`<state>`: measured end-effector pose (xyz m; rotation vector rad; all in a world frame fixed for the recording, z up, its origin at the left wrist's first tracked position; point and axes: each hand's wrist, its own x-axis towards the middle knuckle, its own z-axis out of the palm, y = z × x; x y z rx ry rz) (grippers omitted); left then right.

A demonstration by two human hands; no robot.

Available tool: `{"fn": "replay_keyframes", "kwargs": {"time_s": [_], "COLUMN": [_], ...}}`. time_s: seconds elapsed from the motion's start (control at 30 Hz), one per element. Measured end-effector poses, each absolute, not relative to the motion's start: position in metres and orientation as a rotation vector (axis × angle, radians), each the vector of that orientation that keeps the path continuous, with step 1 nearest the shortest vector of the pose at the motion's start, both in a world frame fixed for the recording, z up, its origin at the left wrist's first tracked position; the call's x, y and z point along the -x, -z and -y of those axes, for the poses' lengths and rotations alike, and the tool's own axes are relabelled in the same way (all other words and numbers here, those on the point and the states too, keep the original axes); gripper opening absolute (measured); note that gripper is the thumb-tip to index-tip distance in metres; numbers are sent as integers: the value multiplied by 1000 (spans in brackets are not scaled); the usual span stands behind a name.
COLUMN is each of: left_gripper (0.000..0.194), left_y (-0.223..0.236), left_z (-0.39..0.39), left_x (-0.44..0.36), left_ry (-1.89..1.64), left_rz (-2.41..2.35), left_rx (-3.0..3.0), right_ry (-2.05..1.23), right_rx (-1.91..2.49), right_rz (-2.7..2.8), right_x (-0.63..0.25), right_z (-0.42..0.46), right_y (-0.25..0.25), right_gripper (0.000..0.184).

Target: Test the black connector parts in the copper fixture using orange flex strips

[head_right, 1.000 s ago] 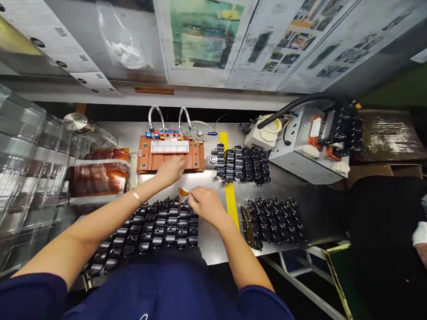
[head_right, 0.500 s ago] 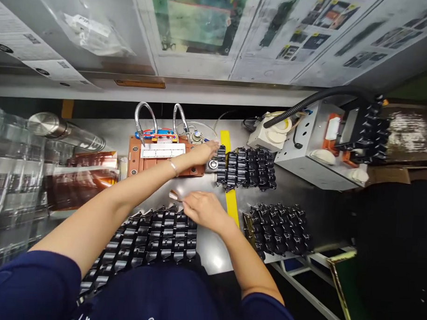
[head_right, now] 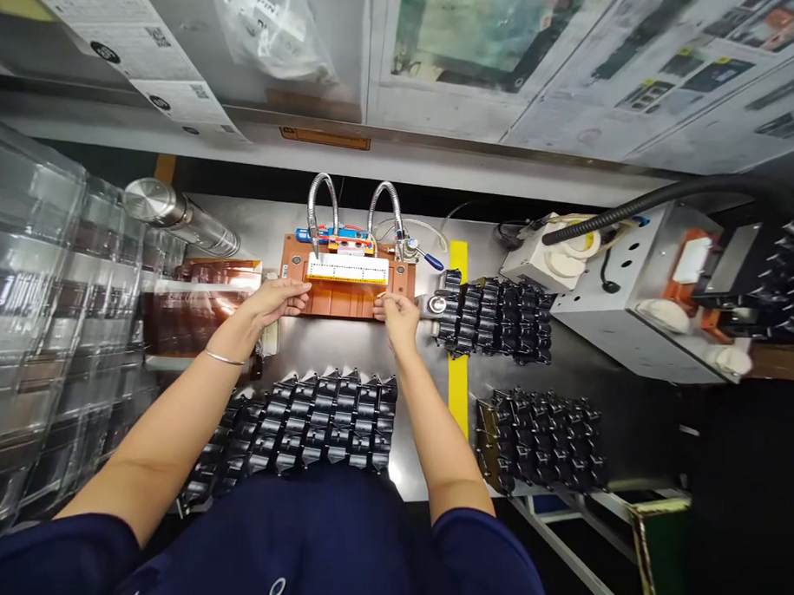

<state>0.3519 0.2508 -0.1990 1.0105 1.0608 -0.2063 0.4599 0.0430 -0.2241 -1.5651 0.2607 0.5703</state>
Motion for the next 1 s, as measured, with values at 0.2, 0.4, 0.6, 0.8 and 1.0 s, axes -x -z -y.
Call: {"fn": "replay_keyframes", "kwargs": {"time_s": [0.2,0.4,0.6,0.8,1.0], "left_gripper": [26,24,19,23,34], "left_y": [210,212,214,213,213], "left_z": [-254,-254,-257,-255,-259], "left_x": [-378,-382,-383,-386,-384], "left_ry": [88,104,108,98,147], "left_rz": [-1202,-1231,-1204,-1226,-1235], "left_rx": [-977,-985,-982,-1033,-1152], "right_ry": [-599,-612,-619,-625,-656], "right_rx": [1698,1734,1738,1748,1833], "right_rz": [-306,-327,-329,-342,-354], "right_x": [-482,-486,-488,-487,-494], "right_z": [-59,-62,-62,-63,-64], "right_y": [223,226,231,233,231], "right_gripper": [12,15,14,17,25]}}
